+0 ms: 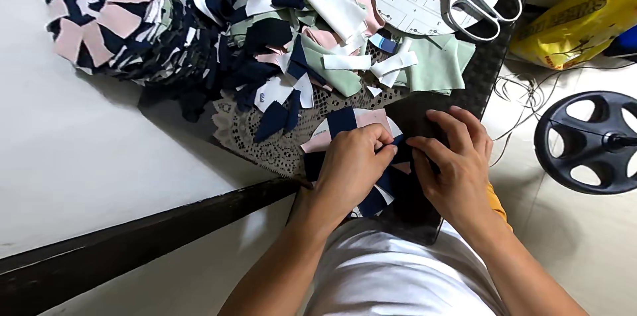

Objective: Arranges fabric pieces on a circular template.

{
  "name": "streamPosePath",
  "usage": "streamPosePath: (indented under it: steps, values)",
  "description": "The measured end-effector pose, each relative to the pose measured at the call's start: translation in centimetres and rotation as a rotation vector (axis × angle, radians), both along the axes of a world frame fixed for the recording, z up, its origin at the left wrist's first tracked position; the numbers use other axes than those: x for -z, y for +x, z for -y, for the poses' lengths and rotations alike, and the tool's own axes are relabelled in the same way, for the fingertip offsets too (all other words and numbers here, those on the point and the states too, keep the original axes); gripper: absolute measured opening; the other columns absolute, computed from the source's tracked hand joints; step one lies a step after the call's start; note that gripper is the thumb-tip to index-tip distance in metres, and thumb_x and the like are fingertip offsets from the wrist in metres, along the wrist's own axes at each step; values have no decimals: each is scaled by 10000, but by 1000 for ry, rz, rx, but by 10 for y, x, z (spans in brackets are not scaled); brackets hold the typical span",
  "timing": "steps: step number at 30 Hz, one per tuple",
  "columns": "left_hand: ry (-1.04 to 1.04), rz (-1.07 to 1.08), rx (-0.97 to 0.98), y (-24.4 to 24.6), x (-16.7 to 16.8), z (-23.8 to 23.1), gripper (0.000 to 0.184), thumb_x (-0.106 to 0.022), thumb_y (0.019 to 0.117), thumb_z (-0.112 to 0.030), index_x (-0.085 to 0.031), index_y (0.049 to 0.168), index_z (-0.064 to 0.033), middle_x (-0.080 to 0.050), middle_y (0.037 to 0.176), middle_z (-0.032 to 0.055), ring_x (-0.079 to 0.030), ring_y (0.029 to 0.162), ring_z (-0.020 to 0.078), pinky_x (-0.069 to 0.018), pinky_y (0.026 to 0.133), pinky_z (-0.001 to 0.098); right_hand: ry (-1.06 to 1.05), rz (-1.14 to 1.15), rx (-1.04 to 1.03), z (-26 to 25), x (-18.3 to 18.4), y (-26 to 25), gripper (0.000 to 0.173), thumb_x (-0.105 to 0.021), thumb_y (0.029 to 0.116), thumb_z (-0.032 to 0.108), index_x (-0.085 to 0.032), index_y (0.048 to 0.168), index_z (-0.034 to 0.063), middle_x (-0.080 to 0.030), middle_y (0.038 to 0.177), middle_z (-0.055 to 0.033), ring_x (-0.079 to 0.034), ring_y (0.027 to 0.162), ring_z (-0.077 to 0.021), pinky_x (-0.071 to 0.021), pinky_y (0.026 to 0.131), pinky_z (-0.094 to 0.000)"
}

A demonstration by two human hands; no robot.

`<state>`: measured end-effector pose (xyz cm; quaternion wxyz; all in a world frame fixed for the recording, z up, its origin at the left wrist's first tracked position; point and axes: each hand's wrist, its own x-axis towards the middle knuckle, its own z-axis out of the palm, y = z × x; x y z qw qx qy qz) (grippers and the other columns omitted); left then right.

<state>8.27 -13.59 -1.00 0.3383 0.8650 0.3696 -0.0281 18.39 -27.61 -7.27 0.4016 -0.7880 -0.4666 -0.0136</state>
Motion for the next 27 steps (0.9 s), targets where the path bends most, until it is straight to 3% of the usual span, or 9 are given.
streamPosePath:
  steps: [8,12,16,20,23,25,27]
  values:
    - [-3,-8,-5,1,-1,0,30,-736,943,-172,-721,929,-149,-623,652,-55,-551,544,43,-463,521,249,-36,13,-17,-7,1,0,153,-657,907,201,-800,956,223,-630,1358,-147,-433,1386,-435,-307,1081,-630]
    - [7,24,0,-9,-3,0,127,-740,932,-173,-714,1056,-164,-665,744,-60,-591,607,55,-505,576,283,-42,18,-15,-7,2,0,152,-659,906,213,-796,971,223,-627,1365,-147,-429,1393,-434,-297,1092,-635]
    - [24,22,-27,-21,-5,-1,183,-725,935,-162,-688,1114,-150,-643,749,-65,-559,601,47,-481,568,262,-56,29,-16,-6,3,1,160,-652,913,230,-795,985,230,-624,1375,-139,-430,1396,-433,-297,1096,-638]
    - [104,7,-42,-29,-3,3,161,-722,936,-179,-685,1086,-137,-640,732,-59,-568,604,55,-490,581,272,-62,34,-19,-6,3,0,159,-646,919,236,-790,985,223,-629,1367,-142,-432,1394,-438,-299,1095,-644]
    - [238,-39,-30,-35,-3,6,157,-703,951,-202,-695,1084,-119,-646,721,-20,-607,627,124,-517,596,360,-66,34,-17,-6,4,0,161,-644,923,234,-791,990,225,-629,1367,-140,-432,1395,-432,-296,1096,-643]
    - [351,-63,-13,-39,-5,8,124,-693,955,-202,-706,1029,-102,-645,694,18,-617,605,178,-508,569,421,-68,38,-17,-6,4,1,166,-641,925,240,-790,997,230,-628,1369,-137,-428,1399,-427,-292,1099,-640]
    - [457,-26,3,-41,-4,10,103,-665,953,-183,-710,951,-91,-634,688,36,-607,599,196,-491,554,410,-69,43,-15,-6,4,1,168,-638,929,244,-789,1002,230,-626,1374,-136,-425,1403,-425,-289,1099,-643]
